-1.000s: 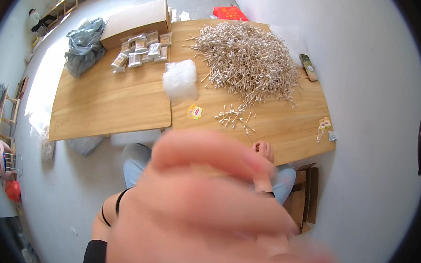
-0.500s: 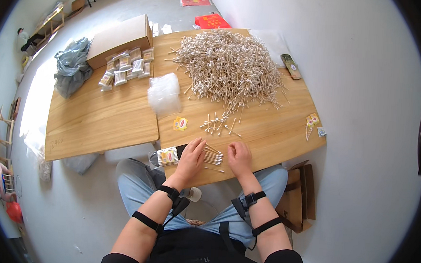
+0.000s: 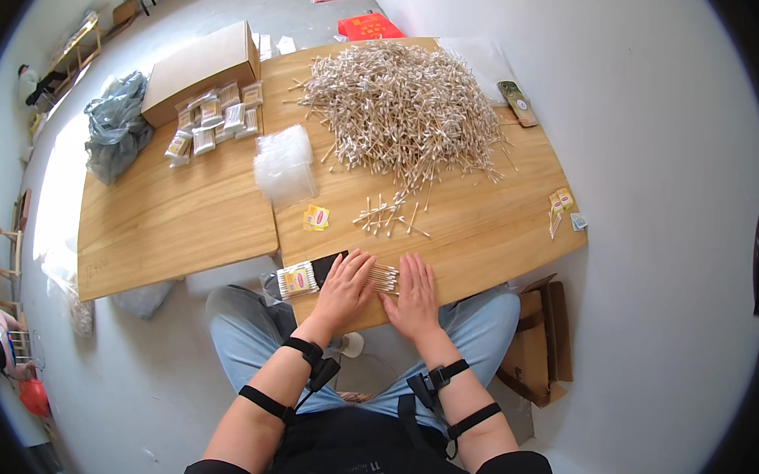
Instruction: Picking up small wooden sticks and placing them into small plastic bags.
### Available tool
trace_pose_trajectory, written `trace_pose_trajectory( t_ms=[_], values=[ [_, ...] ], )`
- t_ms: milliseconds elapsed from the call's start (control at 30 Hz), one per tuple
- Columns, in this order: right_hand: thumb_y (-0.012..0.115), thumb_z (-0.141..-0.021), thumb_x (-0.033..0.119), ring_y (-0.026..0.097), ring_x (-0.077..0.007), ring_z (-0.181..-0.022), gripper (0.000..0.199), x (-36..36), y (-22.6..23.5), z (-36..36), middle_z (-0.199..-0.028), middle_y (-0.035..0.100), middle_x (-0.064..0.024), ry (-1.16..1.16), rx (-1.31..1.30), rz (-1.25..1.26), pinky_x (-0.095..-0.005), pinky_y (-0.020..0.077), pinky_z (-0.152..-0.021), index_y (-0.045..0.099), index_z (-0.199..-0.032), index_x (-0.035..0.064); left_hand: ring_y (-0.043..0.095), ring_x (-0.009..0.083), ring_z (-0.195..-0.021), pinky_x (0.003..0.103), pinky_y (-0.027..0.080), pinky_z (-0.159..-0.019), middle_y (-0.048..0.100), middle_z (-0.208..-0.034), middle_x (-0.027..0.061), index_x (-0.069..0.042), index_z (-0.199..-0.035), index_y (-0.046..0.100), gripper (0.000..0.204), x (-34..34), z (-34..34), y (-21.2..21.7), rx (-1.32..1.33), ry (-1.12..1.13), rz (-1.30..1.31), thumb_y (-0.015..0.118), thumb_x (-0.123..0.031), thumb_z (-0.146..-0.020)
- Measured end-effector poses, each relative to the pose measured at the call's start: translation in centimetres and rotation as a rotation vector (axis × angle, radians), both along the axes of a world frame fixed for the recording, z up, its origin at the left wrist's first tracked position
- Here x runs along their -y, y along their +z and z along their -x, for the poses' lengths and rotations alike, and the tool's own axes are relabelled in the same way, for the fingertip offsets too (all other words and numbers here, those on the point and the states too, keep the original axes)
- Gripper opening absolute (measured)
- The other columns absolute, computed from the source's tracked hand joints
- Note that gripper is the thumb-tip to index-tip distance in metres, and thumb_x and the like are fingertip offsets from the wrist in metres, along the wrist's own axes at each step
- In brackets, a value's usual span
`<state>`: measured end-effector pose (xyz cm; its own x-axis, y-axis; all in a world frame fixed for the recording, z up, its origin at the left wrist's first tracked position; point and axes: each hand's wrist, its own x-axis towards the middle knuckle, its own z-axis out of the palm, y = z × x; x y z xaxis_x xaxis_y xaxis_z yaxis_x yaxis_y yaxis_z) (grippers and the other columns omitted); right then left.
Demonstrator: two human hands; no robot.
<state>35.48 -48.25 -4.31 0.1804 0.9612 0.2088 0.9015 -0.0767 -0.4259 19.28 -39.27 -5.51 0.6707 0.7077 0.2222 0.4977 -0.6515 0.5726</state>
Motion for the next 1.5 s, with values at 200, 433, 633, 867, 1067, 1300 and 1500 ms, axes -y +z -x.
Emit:
trace_pose_trajectory(
  t_ms=[200,433,633,867,1067,1300,1500],
  values=[
    [0.074,-0.079,0.031,0.033,-0.0359,-0.139,0.082,-1.3,-0.1,-1.2,-0.145,0.040,-0.0224,0.112,0.017,-0.010,-0.0511,0.0218,-0.116,0.035,-0.142,-0.0036,0.038,0.0315,-0.138,0.048,0.026,-0.115,0.047,-0.141,0.0161,-0.007,-0.138,0.048,0.051,0.9,0.2,-0.4,0.041,0.037,0.027,0.060,-0.021,-0.090],
    [0.062,-0.087,0.043,0.028,-0.0353,-0.143,0.082,0.7,-0.8,-0.1,-0.150,0.035,-0.0233,0.056,0.175,0.074,-0.0527,0.0168,-0.118,0.031,-0.145,-0.0057,0.028,0.0329,-0.144,0.049,0.021,-0.117,0.031,-0.154,0.0200,-0.010,-0.144,0.043,0.057,1.4,0.0,0.3,-0.121,0.070,-0.074,0.056,-0.030,-0.092],
    [0.049,-0.092,0.036,0.024,-0.0335,-0.146,0.069,-0.8,-1.2,2.5,-0.153,0.032,-0.0216,0.044,0.238,0.146,-0.0524,0.0115,-0.119,0.034,-0.145,-0.0042,0.023,0.0318,-0.146,0.048,0.016,-0.118,0.026,-0.157,0.0202,-0.011,-0.147,0.040,0.059,1.4,-0.3,0.5,-0.197,0.019,-0.047,0.049,-0.037,-0.095],
    [0.048,-0.090,0.031,0.025,-0.0304,-0.145,0.066,-2.5,-1.4,1.7,-0.154,0.033,-0.0189,0.110,0.266,0.147,-0.0508,0.0137,-0.119,0.036,-0.146,-0.0003,0.021,0.0320,-0.147,0.048,0.013,-0.119,0.027,-0.156,0.0194,-0.002,-0.147,0.035,0.065,1.3,-0.4,-0.1,-0.198,0.032,-0.026,0.047,-0.039,-0.096],
    [0.055,-0.088,0.032,0.029,-0.0293,-0.144,0.068,-2.4,-0.8,1.1,-0.153,0.035,-0.0172,0.152,0.192,0.107,-0.0508,0.0154,-0.118,0.037,-0.146,0.0008,0.021,0.0322,-0.147,0.048,0.012,-0.119,0.028,-0.156,0.0188,-0.001,-0.147,0.035,0.066,1.4,-0.4,-0.4,-0.244,0.062,-0.057,0.049,-0.039,-0.094],
    [0.055,-0.088,0.029,0.031,-0.0320,-0.143,0.067,-1.9,-0.6,1.1,-0.152,0.036,-0.0185,0.150,0.183,0.105,-0.0520,0.0163,-0.118,0.037,-0.145,-0.0014,0.022,0.0332,-0.147,0.048,0.013,-0.119,0.029,-0.156,0.0190,-0.001,-0.147,0.036,0.067,1.6,-0.6,-0.7,-0.257,0.075,-0.107,0.052,-0.038,-0.093],
    [0.054,-0.087,0.029,0.029,-0.0320,-0.144,0.067,-1.9,-0.9,0.9,-0.153,0.034,-0.0183,0.168,0.204,0.121,-0.0526,0.0145,-0.118,0.037,-0.145,-0.0013,0.021,0.0347,-0.146,0.050,0.013,-0.119,0.028,-0.156,0.0204,-0.002,-0.147,0.036,0.067,1.6,-0.8,0.1,-0.274,0.069,-0.088,0.051,-0.039,-0.093]
  ],
)
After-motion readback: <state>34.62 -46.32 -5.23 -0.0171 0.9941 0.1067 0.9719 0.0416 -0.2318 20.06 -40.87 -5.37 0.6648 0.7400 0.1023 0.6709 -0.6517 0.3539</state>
